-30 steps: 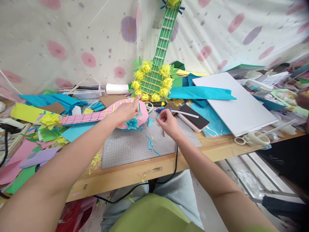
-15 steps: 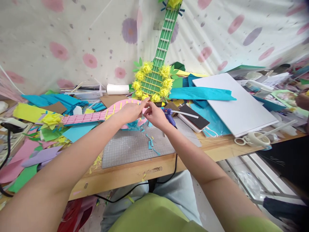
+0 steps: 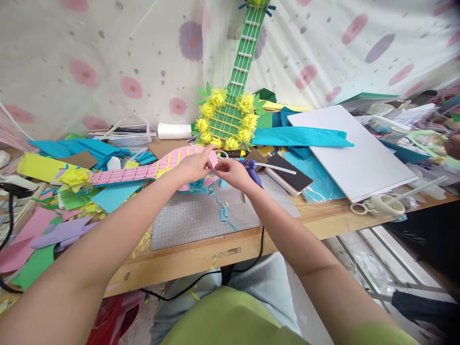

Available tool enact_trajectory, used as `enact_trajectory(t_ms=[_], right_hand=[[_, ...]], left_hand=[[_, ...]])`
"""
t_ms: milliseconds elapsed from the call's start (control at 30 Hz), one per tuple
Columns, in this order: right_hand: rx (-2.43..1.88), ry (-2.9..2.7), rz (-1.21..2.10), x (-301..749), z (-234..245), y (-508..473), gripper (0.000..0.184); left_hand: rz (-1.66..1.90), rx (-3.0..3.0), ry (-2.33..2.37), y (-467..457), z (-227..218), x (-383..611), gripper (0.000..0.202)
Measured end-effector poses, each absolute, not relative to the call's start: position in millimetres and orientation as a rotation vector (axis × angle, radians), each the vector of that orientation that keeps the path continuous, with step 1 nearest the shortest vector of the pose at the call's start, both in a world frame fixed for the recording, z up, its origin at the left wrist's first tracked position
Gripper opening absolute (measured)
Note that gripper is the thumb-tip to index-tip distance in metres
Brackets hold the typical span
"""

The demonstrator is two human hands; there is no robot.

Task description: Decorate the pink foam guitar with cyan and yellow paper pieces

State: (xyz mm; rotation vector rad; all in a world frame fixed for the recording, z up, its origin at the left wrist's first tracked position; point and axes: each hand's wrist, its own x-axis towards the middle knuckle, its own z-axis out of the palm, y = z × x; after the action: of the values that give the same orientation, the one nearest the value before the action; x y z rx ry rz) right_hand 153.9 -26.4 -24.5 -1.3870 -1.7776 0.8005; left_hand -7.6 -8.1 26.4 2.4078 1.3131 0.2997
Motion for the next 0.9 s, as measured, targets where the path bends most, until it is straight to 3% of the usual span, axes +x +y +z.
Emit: enact_trajectory(t_ms=[233, 400, 600, 900], right_hand=[[-1.510, -1.669, 0.703, 159, -34, -24, 0.007], [-1.512, -1.525, 0.734, 159, -44, -19, 0.008], [-1.488, -1.434, 0.748, 155, -49, -14, 0.009], [-1.422, -1.347, 0.778, 160, -54, -13, 0.008]], left_hand=[[0.467, 2.266, 1.412, 9, 10, -27, 0.033], [0.271, 2.360, 1.424, 7, 0, -27, 0.048], [0.314, 2.402, 1.204, 6, 0, -21, 0.056], [0.239, 2.341, 1.101, 10, 0, -26, 0.047]])
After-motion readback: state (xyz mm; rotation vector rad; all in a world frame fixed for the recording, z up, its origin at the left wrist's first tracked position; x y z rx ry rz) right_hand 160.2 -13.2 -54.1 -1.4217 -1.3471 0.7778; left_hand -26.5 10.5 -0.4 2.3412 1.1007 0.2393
